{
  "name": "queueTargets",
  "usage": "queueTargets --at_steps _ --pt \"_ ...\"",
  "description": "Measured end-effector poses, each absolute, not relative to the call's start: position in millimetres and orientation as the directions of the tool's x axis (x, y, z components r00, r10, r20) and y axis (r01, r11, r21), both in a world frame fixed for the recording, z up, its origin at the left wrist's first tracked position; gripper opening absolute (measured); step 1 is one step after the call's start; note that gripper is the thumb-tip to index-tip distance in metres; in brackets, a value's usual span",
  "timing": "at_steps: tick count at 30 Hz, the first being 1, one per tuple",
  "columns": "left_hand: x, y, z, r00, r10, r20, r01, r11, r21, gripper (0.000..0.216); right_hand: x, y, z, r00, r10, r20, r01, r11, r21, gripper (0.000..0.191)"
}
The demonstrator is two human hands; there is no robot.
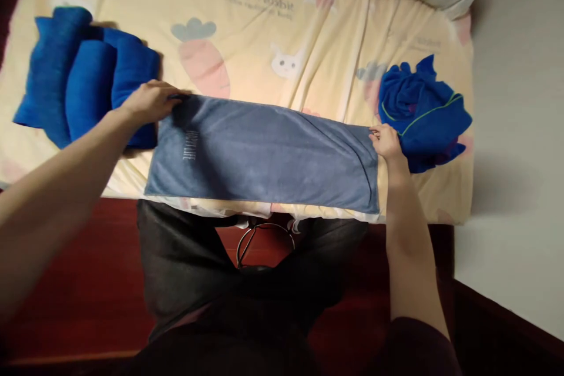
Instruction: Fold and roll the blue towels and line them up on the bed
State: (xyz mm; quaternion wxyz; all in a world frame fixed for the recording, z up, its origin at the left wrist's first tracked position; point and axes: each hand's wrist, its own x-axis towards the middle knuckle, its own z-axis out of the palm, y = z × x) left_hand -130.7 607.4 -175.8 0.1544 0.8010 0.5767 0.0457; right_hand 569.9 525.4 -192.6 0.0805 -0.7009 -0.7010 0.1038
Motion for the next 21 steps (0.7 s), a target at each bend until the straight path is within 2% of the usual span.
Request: queueTargets --at_steps 6,8,12,16,19,21 --pt "-149.0 633.7 -187.4 0.417 0.893 -0.173 0.889 -0.36 0.283 0.093 576.6 543.4 -198.4 -0.036 0.999 -0.034 0.974 0.028 -0.224 0.031" --pt "-148.9 635.0 -188.5 0.429 0.886 -0.174 0.886 -0.374 0.275 0.098 576.6 549.5 -200.2 -0.046 0.996 -0.076 0.976 0.029 -0.214 0.027" --pt "-146.1 631.7 -188.1 0.395 0.9 -0.185 0.904 -0.345 0.253 0.095 580.6 557.9 -201.9 -0.031 0.995 -0.1 0.985 0.013 -0.17 0.027" --pt "-139.1 625.1 -187.6 0.226 0.968 -0.108 0.947 -0.193 0.257 0.088 575.0 552.2 -201.2 0.113 0.993 0.044 0.984 -0.105 -0.147 0.036" --pt "-120.0 609.8 -187.2 0.109 0.988 -0.108 0.943 -0.068 0.327 0.082 546.0 537.7 -200.1 0.198 0.974 0.115 0.974 -0.182 -0.135 0.041" --pt "-100.5 590.9 -188.1 0.022 0.999 -0.041 0.929 -0.005 0.37 0.071 516.0 524.7 -200.4 0.199 0.963 0.18 0.975 -0.176 -0.137 0.047"
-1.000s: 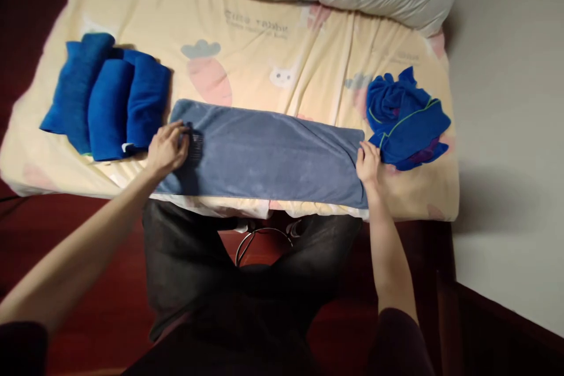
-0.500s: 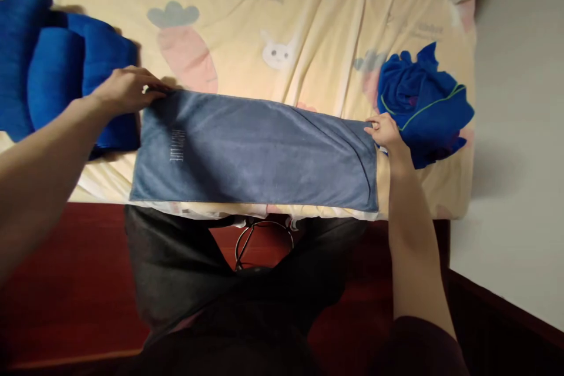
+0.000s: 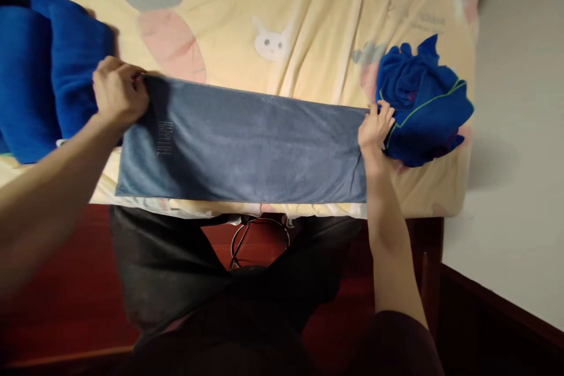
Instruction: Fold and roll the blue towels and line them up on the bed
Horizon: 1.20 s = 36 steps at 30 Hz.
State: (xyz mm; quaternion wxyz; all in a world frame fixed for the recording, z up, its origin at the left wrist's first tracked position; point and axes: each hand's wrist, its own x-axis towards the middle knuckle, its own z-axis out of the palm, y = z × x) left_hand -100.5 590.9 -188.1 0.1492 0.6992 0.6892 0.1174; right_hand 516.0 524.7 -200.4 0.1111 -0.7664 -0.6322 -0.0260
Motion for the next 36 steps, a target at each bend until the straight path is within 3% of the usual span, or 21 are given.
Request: queueTargets --at_steps 3,6,12,18,22,28,36 --pt "-74.5 556.6 -194.8 -0.004 0.996 0.086 0.926 -0.029 0.377 0.064 475.1 503.9 -206.1 0.07 0.981 0.183 0.987 -0.042 -0.155 0.057" --pt "-68.6 534.7 -207.1 0.078 0.996 0.038 0.92 -0.086 0.382 0.074 465.4 490.0 -218.6 -0.06 0.996 0.069 0.98 0.072 -0.184 0.062" --pt "-95.0 551.0 -217.1 0.055 0.998 -0.026 0.927 -0.041 0.373 0.079 519.8 502.4 -233.8 0.045 0.998 0.042 0.977 -0.035 -0.211 0.064" --pt "-94.7 552.9 -208.6 0.081 0.996 -0.04 0.925 -0.06 0.376 0.082 522.5 505.9 -224.4 0.037 0.998 0.044 0.98 -0.027 -0.196 0.063" --pt "-79.6 512.0 -206.8 0.086 0.996 0.02 0.915 -0.087 0.394 0.077 504.7 452.3 -218.9 0.038 0.996 0.076 0.98 -0.022 -0.198 0.063" --pt "-66.6 434.1 -205.2 0.029 0.998 0.059 0.92 -0.05 0.389 0.07 502.6 355.3 -218.2 0.105 0.994 -0.021 0.975 -0.107 -0.193 0.062" --pt "-83.6 389.1 -210.3 0.042 0.996 0.077 0.911 -0.07 0.405 0.069 514.8 322.8 -214.0 0.049 0.999 -0.004 0.983 -0.048 -0.177 0.066"
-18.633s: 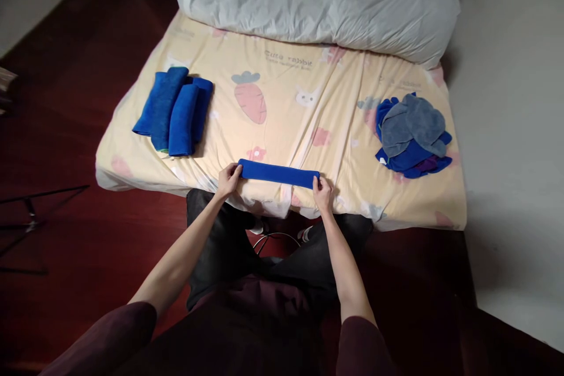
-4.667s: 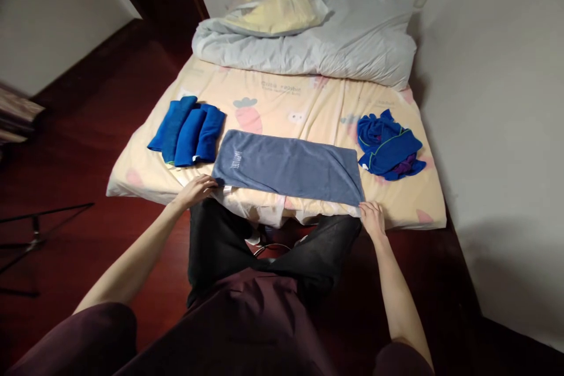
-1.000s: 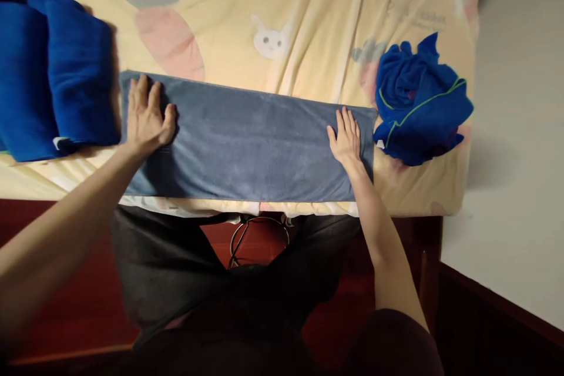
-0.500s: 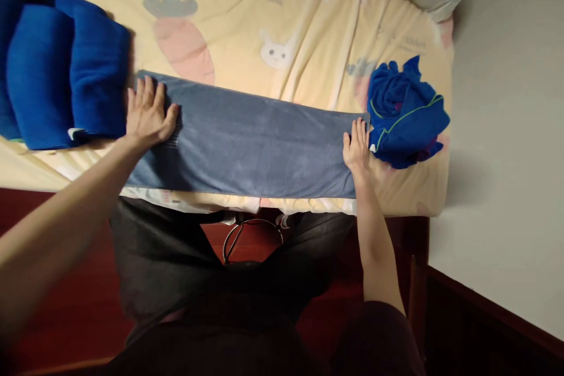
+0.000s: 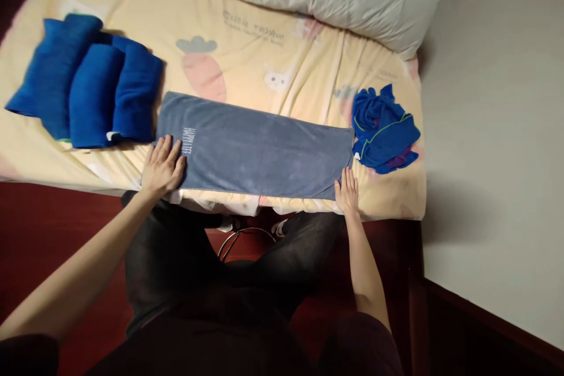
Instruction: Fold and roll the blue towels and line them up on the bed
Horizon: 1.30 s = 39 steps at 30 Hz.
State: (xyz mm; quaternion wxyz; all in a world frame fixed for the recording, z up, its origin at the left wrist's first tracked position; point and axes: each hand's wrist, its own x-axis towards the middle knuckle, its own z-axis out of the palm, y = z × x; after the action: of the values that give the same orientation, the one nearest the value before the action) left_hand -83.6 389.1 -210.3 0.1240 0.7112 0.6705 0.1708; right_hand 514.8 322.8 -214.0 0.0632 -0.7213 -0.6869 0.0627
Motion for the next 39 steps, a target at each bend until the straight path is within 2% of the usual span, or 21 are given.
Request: queueTargets --at_steps 4,7,10,13,19,23,26,29,32,35,39 --pt "-89.6 383.6 -212.2 0.061 0.997 0.049 0.902 -0.076 0.426 0.069 535.8 335.0 -204.8 -0.022 0.999 0.023 0.989 0.025 -0.149 0.065" --pt "-90.3 383.3 -213.3 0.052 0.998 0.036 0.895 -0.062 0.441 0.07 558.8 357.8 -193.7 -0.046 0.997 0.063 0.997 0.05 -0.063 0.06" --pt "-89.8 384.0 -213.8 0.048 0.997 0.052 0.902 -0.066 0.426 0.069 581.6 384.2 -187.8 -0.073 0.997 0.034 0.997 0.072 0.016 0.056" --pt "-89.4 384.4 -214.1 0.052 0.995 0.089 0.907 -0.084 0.414 0.067 599.8 407.4 -191.8 -0.035 0.999 0.013 0.999 0.034 0.024 0.055" --pt "-90.0 384.0 -215.6 0.051 0.993 0.109 0.915 -0.09 0.393 0.065 613.6 439.4 -206.1 0.138 0.989 0.062 0.99 -0.136 -0.04 0.055" --pt "-90.0 383.6 -215.6 0.048 0.993 0.109 0.918 -0.086 0.386 0.064 581.0 436.4 -204.1 0.228 0.965 0.129 0.97 -0.215 -0.111 0.058" --pt "-89.9 383.9 -215.1 0.056 0.993 0.105 0.914 -0.093 0.394 0.065 535.6 410.4 -204.2 0.124 0.978 0.169 0.98 -0.094 -0.177 0.061" --pt "-90.2 384.8 -214.9 0.063 0.993 0.099 0.908 -0.098 0.408 0.065 500.2 377.5 -209.7 -0.06 0.998 0.021 0.976 0.063 -0.209 0.062" --pt "-90.4 385.7 -214.8 0.07 0.994 0.084 0.905 -0.099 0.415 0.067 491.9 358.5 -215.8 -0.068 0.998 -0.012 0.973 0.064 -0.22 0.061" --pt "-90.1 386.4 -214.7 0.062 0.996 0.06 0.896 -0.082 0.436 0.068 501.5 354.7 -219.5 0.015 0.997 0.078 0.969 0.005 -0.248 0.06" --pt "-89.3 387.3 -214.9 0.041 0.998 0.047 0.885 -0.058 0.462 0.069 518.6 348.3 -222.0 0.354 0.892 0.282 0.887 -0.225 -0.404 0.062"
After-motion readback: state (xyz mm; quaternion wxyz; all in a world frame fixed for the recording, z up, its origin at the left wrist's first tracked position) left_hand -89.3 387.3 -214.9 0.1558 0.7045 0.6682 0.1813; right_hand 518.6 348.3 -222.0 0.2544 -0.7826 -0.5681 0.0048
